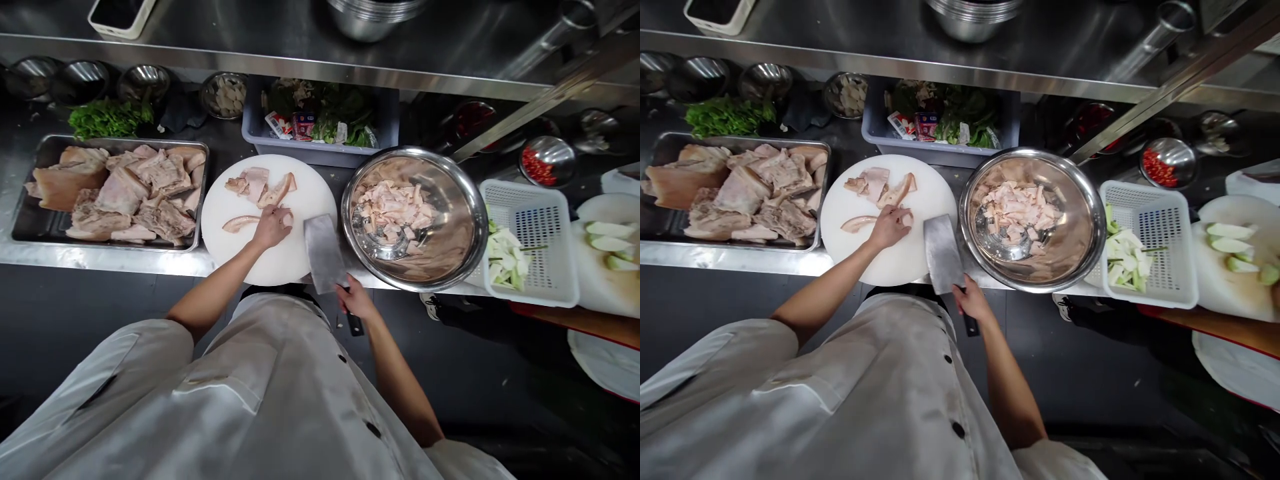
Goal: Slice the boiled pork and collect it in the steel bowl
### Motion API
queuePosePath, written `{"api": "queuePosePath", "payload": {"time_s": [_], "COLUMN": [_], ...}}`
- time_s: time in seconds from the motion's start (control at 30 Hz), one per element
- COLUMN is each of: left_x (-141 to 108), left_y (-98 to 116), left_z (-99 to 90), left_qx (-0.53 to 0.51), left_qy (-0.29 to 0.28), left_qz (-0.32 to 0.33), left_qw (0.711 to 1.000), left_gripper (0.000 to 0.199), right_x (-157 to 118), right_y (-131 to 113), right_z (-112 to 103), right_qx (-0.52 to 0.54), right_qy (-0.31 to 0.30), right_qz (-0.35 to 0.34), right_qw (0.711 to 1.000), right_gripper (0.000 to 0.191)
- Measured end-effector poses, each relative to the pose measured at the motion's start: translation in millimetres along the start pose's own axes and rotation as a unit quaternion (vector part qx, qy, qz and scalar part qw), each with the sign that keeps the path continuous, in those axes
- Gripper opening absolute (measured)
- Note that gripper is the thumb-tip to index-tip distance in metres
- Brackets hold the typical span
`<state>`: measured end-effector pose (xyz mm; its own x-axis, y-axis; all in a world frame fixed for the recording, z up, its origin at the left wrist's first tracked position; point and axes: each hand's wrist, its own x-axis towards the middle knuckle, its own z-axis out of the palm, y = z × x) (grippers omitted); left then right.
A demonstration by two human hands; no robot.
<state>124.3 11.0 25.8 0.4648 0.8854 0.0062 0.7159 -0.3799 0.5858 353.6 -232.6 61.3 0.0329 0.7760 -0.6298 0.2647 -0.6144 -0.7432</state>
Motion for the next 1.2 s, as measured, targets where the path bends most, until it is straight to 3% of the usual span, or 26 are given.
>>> {"api": "queuePosePath", "payload": {"time_s": [0.13, 0.2, 0.27, 0.37, 0.43, 0.47, 0.5, 0.57, 0.67, 0.73, 0.83, 0.93, 1.07, 1.2], "left_x": [-7.5, -0.7, 17.1, 54.2, 70.8, 72.9, 70.0, 51.0, 6.6, -19.2, -42.4, -52.6, -56.5, -52.5], "left_y": [19.8, 49.4, 93.0, 159.3, 180.4, 179.9, 171.7, 134.7, 48.8, -7.7, -61.0, -69.5, -47.3, -30.3], "left_z": [8.7, 14.8, 20.9, 27.2, 25.3, 21.1, 14.4, -6.3, -47.1, -71.0, -86.6, -77.5, -58.4, -57.0], "left_qx": [-0.033, -0.056, -0.075, -0.101, -0.092, -0.079, -0.061, -0.011, 0.097, 0.165, 0.171, 0.133, 0.023, -0.092], "left_qy": [0.058, 0.096, 0.112, 0.097, 0.092, 0.083, 0.07, 0.044, 0.029, 0.019, -0.037, -0.03, -0.07, -0.133], "left_qz": [-0.015, 0.018, 0.1, 0.237, 0.276, 0.286, 0.285, 0.246, 0.079, -0.034, -0.051, -0.036, -0.002, 0.028], "left_qw": [0.998, 0.994, 0.986, 0.961, 0.952, 0.951, 0.954, 0.968, 0.992, 0.986, 0.983, 0.99, 0.997, 0.986], "left_gripper": [0.041, 0.039, 0.038, 0.035, 0.034, 0.033, 0.032, 0.028, 0.024, 0.033, 0.03, 0.032, 0.038, 0.029], "right_x": [22.0, 0.9, -39.0, -102.2, -128.2, -134.7, -137.3, -133.0, -110.2, -88.3, -52.2, -21.5, -0.9, 0.9], "right_y": [-35.5, -42.8, -32.9, 2.4, 25.9, 35.1, 42.1, 50.0, 49.3, 42.4, 24.4, 1.8, -22.8, -33.3], "right_z": [41.8, 44.4, 36.0, 17.1, 8.3, 6.0, 4.9, 5.2, 6.6, 6.3, 6.9, 11.0, 13.6, 7.3], "right_qx": [0.002, -0.014, -0.009, 0.02, -0.002, -0.012, -0.022, -0.022, -0.017, -0.055, -0.152, -0.242, -0.303, -0.298], "right_qy": [0.034, 0.115, 0.213, 0.357, 0.45, 0.459, 0.456, 0.409, 0.294, 0.224, 0.166, 0.13, 0.105, 0.06], "right_qz": [-0.056, -0.097, -0.106, 0.011, 0.085, 0.105, 0.117, 0.11, 0.049, -0.002, -0.065, -0.085, -0.072, -0.056], "right_qw": [0.998, 0.989, 0.971, 0.934, 0.889, 0.882, 0.882, 0.906, 0.954, 0.973, 0.972, 0.958, 0.944, 0.951], "right_gripper": [0.017, 0.023, 0.034, 0.044, 0.041, 0.039, 0.038, 0.038, 0.039, 0.036, 0.027, 0.024, 0.028, 0.029]}}
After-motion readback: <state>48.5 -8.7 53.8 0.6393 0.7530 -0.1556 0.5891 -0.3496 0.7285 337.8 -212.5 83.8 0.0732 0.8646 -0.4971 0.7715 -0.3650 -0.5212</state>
